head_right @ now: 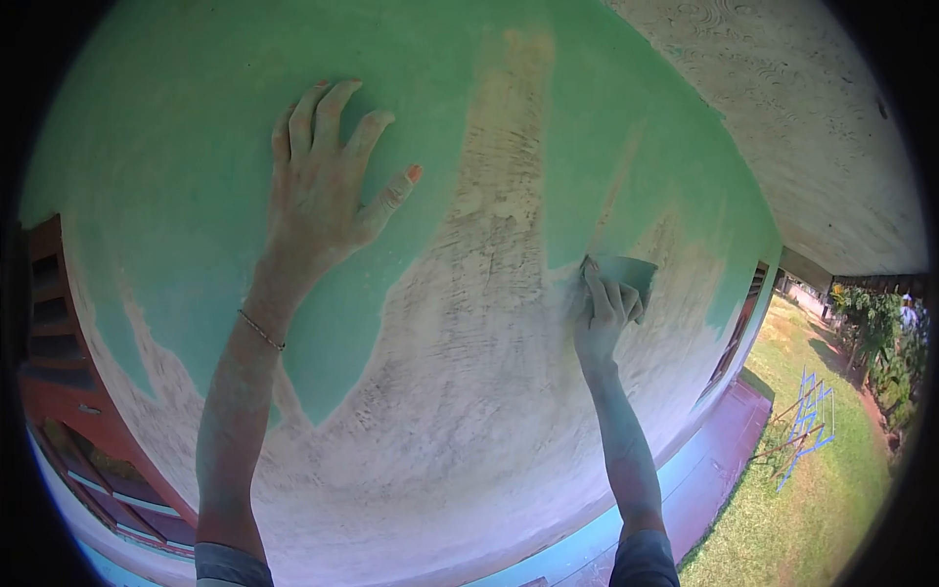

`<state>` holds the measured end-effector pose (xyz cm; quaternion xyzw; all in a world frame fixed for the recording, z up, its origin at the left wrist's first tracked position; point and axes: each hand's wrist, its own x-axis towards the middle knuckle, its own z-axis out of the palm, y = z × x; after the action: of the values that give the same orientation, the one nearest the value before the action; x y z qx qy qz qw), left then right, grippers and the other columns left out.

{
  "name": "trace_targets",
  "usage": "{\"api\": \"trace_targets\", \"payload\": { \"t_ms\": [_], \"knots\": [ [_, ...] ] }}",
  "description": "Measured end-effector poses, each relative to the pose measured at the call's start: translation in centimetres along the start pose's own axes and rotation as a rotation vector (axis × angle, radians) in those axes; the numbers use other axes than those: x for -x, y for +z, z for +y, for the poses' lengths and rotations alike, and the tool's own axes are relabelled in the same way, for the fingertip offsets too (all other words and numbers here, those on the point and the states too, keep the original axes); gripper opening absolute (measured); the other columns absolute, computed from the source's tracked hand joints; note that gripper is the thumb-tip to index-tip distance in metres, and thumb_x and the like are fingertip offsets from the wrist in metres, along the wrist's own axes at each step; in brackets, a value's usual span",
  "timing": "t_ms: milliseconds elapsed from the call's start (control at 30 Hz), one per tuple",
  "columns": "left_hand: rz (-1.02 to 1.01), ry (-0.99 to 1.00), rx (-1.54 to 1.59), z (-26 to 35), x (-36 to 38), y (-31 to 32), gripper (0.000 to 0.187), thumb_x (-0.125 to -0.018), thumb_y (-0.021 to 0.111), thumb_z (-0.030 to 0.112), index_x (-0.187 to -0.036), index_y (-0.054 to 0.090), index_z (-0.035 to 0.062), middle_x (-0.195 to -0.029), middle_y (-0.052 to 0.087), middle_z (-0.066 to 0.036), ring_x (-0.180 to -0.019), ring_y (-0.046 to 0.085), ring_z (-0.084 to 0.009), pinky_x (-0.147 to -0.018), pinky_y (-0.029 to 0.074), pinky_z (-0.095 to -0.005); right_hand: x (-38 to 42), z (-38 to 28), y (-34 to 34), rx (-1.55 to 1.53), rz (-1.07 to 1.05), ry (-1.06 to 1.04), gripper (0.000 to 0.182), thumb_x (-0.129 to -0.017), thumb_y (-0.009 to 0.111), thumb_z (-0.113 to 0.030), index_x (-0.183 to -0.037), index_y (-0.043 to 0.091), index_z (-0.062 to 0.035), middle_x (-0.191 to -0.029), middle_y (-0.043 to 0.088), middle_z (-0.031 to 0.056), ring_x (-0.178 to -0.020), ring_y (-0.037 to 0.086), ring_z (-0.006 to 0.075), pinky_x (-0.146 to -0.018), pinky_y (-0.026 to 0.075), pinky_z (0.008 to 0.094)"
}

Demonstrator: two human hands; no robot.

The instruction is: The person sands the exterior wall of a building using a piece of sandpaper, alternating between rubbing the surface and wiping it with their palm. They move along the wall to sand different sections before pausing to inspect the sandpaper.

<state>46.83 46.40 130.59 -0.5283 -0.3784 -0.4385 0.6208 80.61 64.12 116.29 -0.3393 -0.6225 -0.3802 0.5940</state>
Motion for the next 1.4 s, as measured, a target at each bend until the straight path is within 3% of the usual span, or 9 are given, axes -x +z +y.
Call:
{"api": "trace_targets", "payload": {
  "t_ms": [133,333,433,567,867,967,1100,1233,1400],
  "knots": [
    [0.012,-0.003,-0.001,-0.2,-0.2,0.1,0.055,-0.094,0.063,0.055,-0.124,0.066,0.0095,-0.141,0.05,-0.02,-0.139,0.039,-0.0382,-0.119,0.029,-0.0567,3.3,-3.4,-0.1,-0.117,-0.014,-0.363,0.04,-0.087,0.063,0.0,-0.126,0.073,-0.0078,-0.101,0.066,-0.001,-0.097,0.048,0.0249,-0.093,0.031,0.0425],
    [-0.027,-0.012,0.01,0.1,0.1,-0.1,0.054,-0.094,0.064,0.054,-0.125,0.065,0.0098,-0.143,0.048,-0.019,-0.139,0.039,-0.0395,-0.118,0.029,-0.0571,1.2,-2.0,0.4,-0.096,0.047,-0.056,0.043,-0.084,0.064,-0.001,-0.126,0.073,-0.0101,-0.102,0.066,-0.0024,-0.098,0.049,0.0242,-0.093,0.031,0.0424],
    [-0.034,-0.011,0.015,-0.1,0.0,-0.1,0.051,-0.096,0.064,0.052,-0.126,0.063,0.0109,-0.147,0.044,-0.018,-0.14,0.037,-0.0413,-0.118,0.029,-0.058,2.5,-3.4,-0.8,-0.121,-0.011,-0.427,0.044,-0.085,0.065,-0.004,-0.128,0.072,-0.0101,-0.105,0.067,-0.0019,-0.097,0.049,0.0247,-0.092,0.03,0.0426],
    [-0.045,-0.033,0.026,0.1,0.2,-0.2,0.053,-0.096,0.064,0.053,-0.127,0.063,0.0111,-0.148,0.044,-0.018,-0.141,0.036,-0.0416,-0.118,0.028,-0.0588,-0.2,-2.1,0.4,-0.055,0.029,0.155,0.044,-0.084,0.065,-0.005,-0.127,0.074,-0.0125,-0.109,0.068,-0.0044,-0.098,0.05,0.0217,-0.093,0.03,0.041],
    [-0.062,-0.028,0.013,0.1,0.2,-0.1,0.054,-0.096,0.061,0.055,-0.128,0.062,0.011,-0.149,0.044,-0.018,-0.142,0.036,-0.0418,-0.118,0.027,-0.0592,-0.2,-3.0,0.5,-0.14,0.099,0.024,0.039,-0.088,0.065,-0.002,-0.125,0.075,-0.0106,-0.1,0.067,-0.0044,-0.092,0.048,0.0209,-0.091,0.031,0.041],
    [-0.053,-0.027,-0.007,-0.1,-0.1,-0.1,0.054,-0.096,0.061,0.055,-0.128,0.063,0.0114,-0.149,0.044,-0.018,-0.142,0.036,-0.0418,-0.118,0.027,-0.059,1.3,-2.9,-0.6,-0.108,0.01,-0.414,0.039,-0.09,0.064,-0.002,-0.127,0.074,-0.0099,-0.099,0.067,-0.0038,-0.094,0.048,0.0218,-0.092,0.03,0.0405],
    [-0.06,-0.033,0.007,0.1,0.0,-0.2,0.053,-0.096,0.062,0.054,-0.128,0.063,0.0117,-0.15,0.043,-0.018,-0.142,0.036,-0.042,-0.118,0.027,-0.0584,-2.0,0.0,0.5,-0.057,0.061,0.137,0.044,-0.085,0.064,-0.001,-0.127,0.074,-0.0125,-0.106,0.069,-0.0061,-0.099,0.05,0.0215,-0.094,0.03,0.0392],
    [-0.017,-0.01,-0.022,0.0,-0.2,-0.1,0.052,-0.093,0.067,0.052,-0.124,0.065,0.0099,-0.143,0.047,-0.018,-0.139,0.038,-0.0395,-0.117,0.03,-0.0575,-0.5,-1.7,-0.5,-0.119,0.031,-0.368,0.042,-0.09,0.062,-0.001,-0.13,0.072,-0.0112,-0.102,0.068,-0.0048,-0.099,0.05,0.0222,-0.093,0.03,0.0398],
    [-0.048,-0.027,-0.002,0.1,0.0,-0.1,0.051,-0.097,0.063,0.053,-0.128,0.062,0.0123,-0.149,0.045,-0.017,-0.142,0.036,-0.0415,-0.118,0.027,-0.0575,-1.1,-0.7,0.4,-0.071,0.036,-0.071,0.046,-0.084,0.064,-0.001,-0.128,0.074,-0.0128,-0.105,0.069,-0.0067,-0.097,0.052,0.0199,-0.091,0.03,0.0398]
  ]
}}
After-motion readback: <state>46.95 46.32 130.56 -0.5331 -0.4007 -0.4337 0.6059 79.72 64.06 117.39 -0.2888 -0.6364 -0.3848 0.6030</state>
